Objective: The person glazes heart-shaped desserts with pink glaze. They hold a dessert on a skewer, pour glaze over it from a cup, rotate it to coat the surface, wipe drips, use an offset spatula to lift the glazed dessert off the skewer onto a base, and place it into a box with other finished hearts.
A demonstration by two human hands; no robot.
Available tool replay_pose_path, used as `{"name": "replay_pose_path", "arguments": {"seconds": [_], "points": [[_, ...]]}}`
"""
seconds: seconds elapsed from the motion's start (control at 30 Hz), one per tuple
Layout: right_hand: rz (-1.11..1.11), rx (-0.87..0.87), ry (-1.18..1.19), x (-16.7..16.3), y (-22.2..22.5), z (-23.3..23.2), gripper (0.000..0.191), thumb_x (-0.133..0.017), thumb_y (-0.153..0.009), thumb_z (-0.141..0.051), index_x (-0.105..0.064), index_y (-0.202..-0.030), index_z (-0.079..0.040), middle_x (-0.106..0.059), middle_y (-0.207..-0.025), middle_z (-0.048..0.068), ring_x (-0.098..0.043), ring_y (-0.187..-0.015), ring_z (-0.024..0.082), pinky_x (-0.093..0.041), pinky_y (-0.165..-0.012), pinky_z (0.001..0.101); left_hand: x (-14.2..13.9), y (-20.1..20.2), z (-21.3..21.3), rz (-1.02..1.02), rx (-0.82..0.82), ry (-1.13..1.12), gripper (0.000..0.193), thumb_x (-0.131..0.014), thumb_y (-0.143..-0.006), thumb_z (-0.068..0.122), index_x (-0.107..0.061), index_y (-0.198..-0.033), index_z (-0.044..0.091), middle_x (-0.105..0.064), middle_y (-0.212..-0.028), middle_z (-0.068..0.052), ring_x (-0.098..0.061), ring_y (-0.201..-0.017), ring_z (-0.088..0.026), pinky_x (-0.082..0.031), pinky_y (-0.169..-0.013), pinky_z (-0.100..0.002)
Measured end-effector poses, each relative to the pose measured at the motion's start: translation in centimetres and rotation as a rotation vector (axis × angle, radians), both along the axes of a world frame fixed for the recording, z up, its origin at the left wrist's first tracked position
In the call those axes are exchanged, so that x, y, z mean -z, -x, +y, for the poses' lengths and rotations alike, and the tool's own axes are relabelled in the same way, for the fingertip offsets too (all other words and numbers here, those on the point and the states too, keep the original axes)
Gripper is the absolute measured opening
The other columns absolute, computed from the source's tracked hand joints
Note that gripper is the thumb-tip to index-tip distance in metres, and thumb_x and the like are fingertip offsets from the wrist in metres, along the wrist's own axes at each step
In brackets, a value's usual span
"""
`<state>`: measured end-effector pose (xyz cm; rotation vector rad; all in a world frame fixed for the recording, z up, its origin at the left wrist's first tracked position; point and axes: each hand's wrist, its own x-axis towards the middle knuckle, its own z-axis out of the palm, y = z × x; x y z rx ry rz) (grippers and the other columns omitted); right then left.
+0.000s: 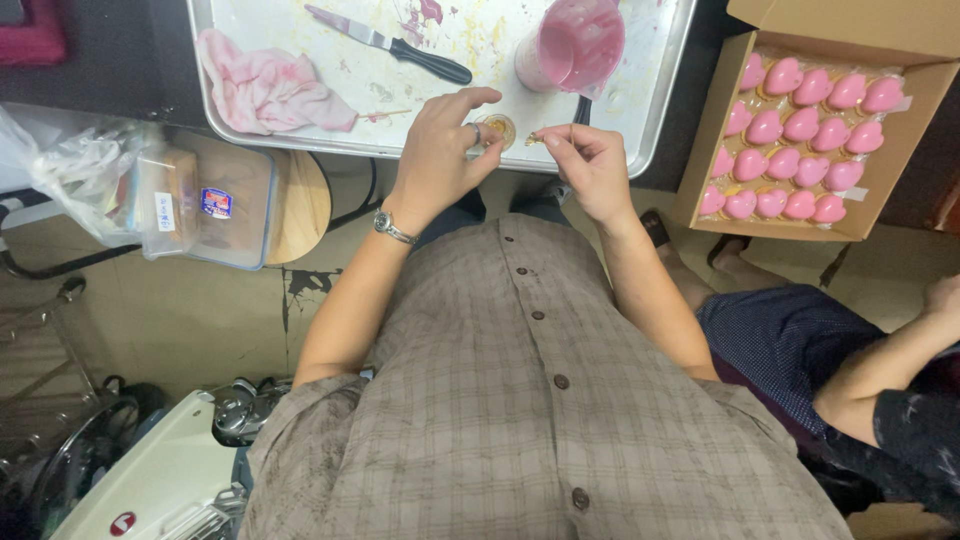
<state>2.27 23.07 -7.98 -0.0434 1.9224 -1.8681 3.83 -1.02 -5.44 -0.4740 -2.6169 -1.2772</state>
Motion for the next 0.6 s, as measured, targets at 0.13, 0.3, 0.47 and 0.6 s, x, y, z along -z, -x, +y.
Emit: {"name": "replay_pose_path", "arguments": {"seconds": [0.13,0.3,0.47,0.6], "points": [[0.009,0.003,-0.003,0.0,-0.1,0.0,0.021,-0.064,-0.105,-0.016,-0.075,-0.108,0.001,-0.053,-0.07,-0.009,-0.038,-0.059,-0.001,-0.027,-0.051,0.0209,0.2,-0.1,0.1,-0.07,-0.035,-0.056,0.011,-0.078,-0.084,0.011,-0.072,-0.092,0.008,-0.066,-0.125,-0.007,-0.065,-0.108,-0.028,-0.051,-0.093,-0.04],[-0.003,0.02,-0.006,0.0,-0.4,0.0,0.021,-0.064,-0.104,-0.017,-0.075,-0.107,0.001,-0.052,-0.068,-0.009,-0.037,-0.058,-0.001,-0.026,-0.05,0.0208,0.0,-0.2,-0.1,-0.173,-0.023,-0.165,0.018,-0.078,-0.086,0.014,-0.074,-0.103,0.009,-0.065,-0.126,-0.008,-0.067,-0.109,-0.026,-0.054,-0.091,-0.038],[0.018,0.017,-0.043,0.0,-0.4,0.0,0.02,-0.065,-0.104,-0.015,-0.075,-0.108,0.001,-0.055,-0.071,-0.01,-0.039,-0.061,-0.001,-0.029,-0.053,0.0202,-0.3,-0.8,-1.0,-0.01,0.066,-0.029,0.026,-0.08,-0.086,0.017,-0.074,-0.111,0.008,-0.063,-0.129,-0.011,-0.065,-0.11,-0.031,-0.054,-0.094,-0.04],[0.064,-0.013,-0.054,0.0,-0.6,-0.6,0.018,-0.068,-0.102,-0.011,-0.074,-0.112,0.002,-0.056,-0.076,-0.011,-0.041,-0.068,-0.001,-0.032,-0.059,0.0202,0.0,-1.2,-1.2,0.105,0.092,0.18,0.021,-0.076,-0.092,0.016,-0.074,-0.111,0.008,-0.065,-0.125,-0.01,-0.067,-0.107,-0.031,-0.055,-0.094,-0.042]]}}
